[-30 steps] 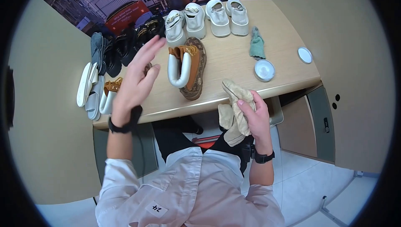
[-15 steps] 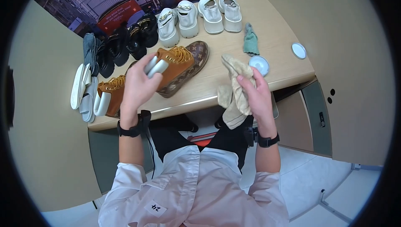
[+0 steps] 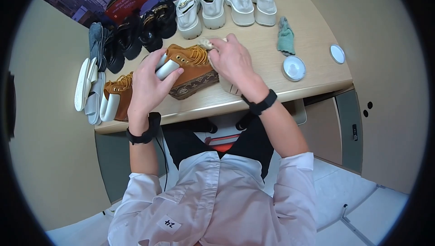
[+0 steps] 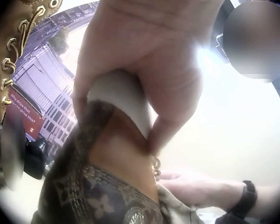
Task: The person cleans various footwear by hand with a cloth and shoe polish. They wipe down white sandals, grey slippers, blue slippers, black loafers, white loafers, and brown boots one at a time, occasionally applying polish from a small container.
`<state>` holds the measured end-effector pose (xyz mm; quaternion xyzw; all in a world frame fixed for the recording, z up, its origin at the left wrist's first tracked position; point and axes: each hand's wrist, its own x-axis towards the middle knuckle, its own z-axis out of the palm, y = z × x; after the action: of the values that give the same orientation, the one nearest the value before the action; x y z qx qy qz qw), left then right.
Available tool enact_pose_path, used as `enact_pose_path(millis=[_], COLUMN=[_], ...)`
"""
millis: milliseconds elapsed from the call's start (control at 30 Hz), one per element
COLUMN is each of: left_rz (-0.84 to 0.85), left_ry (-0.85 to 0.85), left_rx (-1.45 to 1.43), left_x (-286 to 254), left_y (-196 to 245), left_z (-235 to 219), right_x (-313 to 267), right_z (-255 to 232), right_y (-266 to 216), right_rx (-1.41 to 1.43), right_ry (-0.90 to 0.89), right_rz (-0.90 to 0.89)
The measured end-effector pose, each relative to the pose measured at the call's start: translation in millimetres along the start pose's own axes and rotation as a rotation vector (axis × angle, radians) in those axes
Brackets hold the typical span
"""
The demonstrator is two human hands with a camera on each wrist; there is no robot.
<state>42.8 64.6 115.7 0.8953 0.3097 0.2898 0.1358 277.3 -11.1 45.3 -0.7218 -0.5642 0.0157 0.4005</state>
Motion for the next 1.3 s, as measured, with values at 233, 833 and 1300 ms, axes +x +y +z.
enact_pose_path(millis=[233,833,1300], left_rz=[0.026,0.059,0.072], left_ry=[0.007,0.027,0.031], left_rx=[-0.022,-0.017,-0.038], left_x=[0.5,-0.9,2.2], left_y=[-4.3,-6.9,-11.8], left_z=[-1.8,1.4,6.0], right_x=[-3.2,28.6,-95.0], right_z=[-29.4,-0.4,26.7], right_y=[73.9,57.6,-30.6], right_rx=[-0.255,-0.141,-0.153], right_ry=[-0.047,-0.012,0.109], right_rz=[0.136,0.149,0.067])
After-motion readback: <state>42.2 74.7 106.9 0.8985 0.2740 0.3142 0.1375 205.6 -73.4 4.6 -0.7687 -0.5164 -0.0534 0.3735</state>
